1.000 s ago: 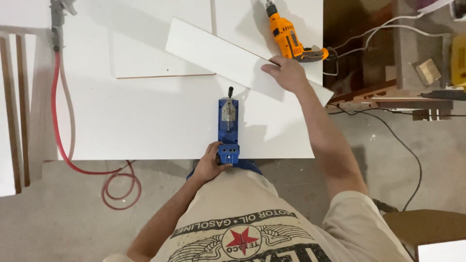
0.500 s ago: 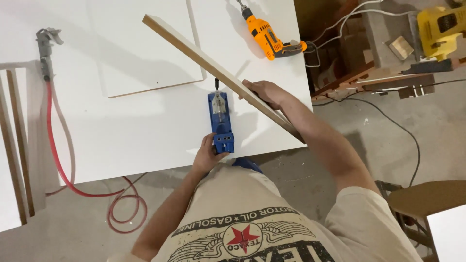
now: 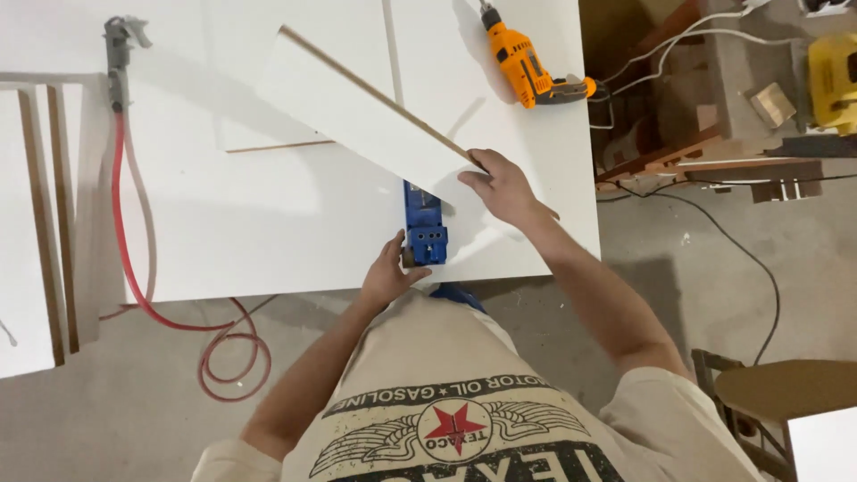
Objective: Drilling pocket holes into a wooden board using a pocket hole jig and a power drill.
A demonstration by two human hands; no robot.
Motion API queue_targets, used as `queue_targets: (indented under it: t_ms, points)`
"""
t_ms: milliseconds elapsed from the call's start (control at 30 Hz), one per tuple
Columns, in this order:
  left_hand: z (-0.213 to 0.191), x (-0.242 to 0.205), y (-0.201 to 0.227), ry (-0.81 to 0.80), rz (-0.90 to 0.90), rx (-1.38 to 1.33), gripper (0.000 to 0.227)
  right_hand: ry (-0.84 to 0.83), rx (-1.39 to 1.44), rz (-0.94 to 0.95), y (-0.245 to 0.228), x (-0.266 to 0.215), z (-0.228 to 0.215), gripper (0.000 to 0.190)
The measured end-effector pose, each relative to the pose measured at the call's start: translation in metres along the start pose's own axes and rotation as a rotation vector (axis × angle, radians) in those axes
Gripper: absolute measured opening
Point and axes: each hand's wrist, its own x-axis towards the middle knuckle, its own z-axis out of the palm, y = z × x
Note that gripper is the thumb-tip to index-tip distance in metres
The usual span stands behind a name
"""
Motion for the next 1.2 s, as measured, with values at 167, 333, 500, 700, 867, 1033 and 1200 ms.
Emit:
queue_targets:
  t_ms: [167,333,500,700,867,1033,1200]
  points:
    - [-0.026,-0.028,-0.014,-0.146,-0.062,0.167,0.064,0.081,-0.317,-0.301,0.001,-0.026,0.046,0.032]
    - [-0.053,-0.034,0.008,0.07,0.18,0.331,0.039,0.033,-0.421,-0.448,0.006,-0.033,0.083,0.027]
    - [-0.101,0.024,0.045,0.179,0.585,0.831,0.078,-0.145,-0.487,-0.381,0.006,-0.035,0.111,0.028]
    - [-0.099,0.086,0.019,-0.465,0.069,0.921,0.029,-0.126,-0.4,-0.417,0.022,-0.029,0.137,0.031]
    - [-0.117,0.075,0.009,-0.467,0.016,0.889,0.039,-0.409,-0.245,-0.129,0.007,-0.028,0.058,0.042]
    - [-0.135,0.07,-0.006,-0.457,0.016,0.941,0.043,-0.584,-0.314,0.138,0.025,-0.028,0.015,0.047]
    - [-0.16,0.068,-0.015,-0.509,-0.085,0.989,0.048,-0.591,-0.068,0.19,0.031,-0.024,0.022,0.039]
